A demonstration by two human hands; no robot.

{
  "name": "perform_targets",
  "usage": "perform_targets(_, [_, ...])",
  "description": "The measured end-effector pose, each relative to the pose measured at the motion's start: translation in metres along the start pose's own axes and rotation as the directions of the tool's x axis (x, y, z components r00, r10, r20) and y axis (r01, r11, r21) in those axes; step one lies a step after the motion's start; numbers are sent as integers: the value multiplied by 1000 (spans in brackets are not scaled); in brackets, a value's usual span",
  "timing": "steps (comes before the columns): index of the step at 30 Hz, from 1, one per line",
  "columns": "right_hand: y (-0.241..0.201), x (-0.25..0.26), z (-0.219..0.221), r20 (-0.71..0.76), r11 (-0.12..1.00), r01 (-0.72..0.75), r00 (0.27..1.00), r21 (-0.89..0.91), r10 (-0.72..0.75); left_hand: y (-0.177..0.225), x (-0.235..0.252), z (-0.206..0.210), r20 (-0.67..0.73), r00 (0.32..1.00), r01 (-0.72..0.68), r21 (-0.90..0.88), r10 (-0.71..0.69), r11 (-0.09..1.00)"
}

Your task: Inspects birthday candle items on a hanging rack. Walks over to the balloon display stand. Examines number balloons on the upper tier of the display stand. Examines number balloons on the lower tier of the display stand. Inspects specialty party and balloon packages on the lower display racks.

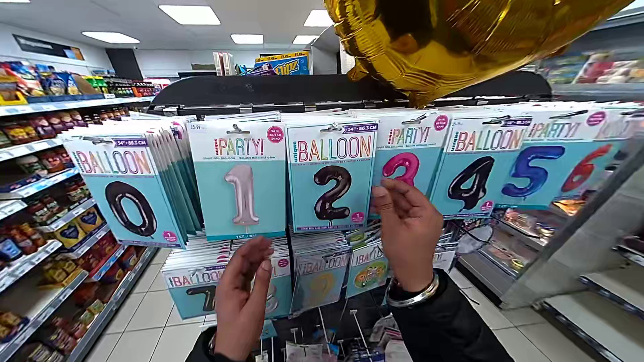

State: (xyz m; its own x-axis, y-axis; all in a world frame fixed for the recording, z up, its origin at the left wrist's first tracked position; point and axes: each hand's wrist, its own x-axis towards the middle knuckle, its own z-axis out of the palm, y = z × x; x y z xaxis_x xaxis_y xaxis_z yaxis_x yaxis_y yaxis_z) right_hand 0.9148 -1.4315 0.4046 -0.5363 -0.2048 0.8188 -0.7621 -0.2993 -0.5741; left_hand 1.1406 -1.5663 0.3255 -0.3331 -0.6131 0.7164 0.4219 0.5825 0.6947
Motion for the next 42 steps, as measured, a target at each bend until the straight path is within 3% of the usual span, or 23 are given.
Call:
perform_targets(4, [19, -13, -12, -138, 998, 63, 989, 28, -58, 11, 32, 18, -9, 998, -54, 99, 55, 994])
perform_targets(11, [38, -36, -34, -113, 998, 6, 994, 69, 2, 20, 73, 49, -21, 1000, 12, 264, -7, 965])
perform_targets(15, [46, -41, -50, -127, 996, 0, 992, 87, 12, 22, 81, 55, -66, 998, 1, 148, 9, 989])
perform_targets(20, [56, -47, -62, -139, 995, -35, 989, 96, 48, 28, 82, 45, 32, 996, 85, -34, -84, 996])
perform_targets(24, [59, -51, -63, -143, 990, -53, 987, 128, 72, 50, 82, 33, 96, 993, 75, -133, -62, 988])
perform_targets(31, [52, -51, -58, -134, 985, -39, 989, 169, 63, 72, 74, 31, 143, 989, -20, -148, 41, 989])
perform_targets(42, [42, -57, -64, -102, 980, -55, 992, 193, 76, 54, 50, 34, 178, 983, 66, -174, -34, 983])
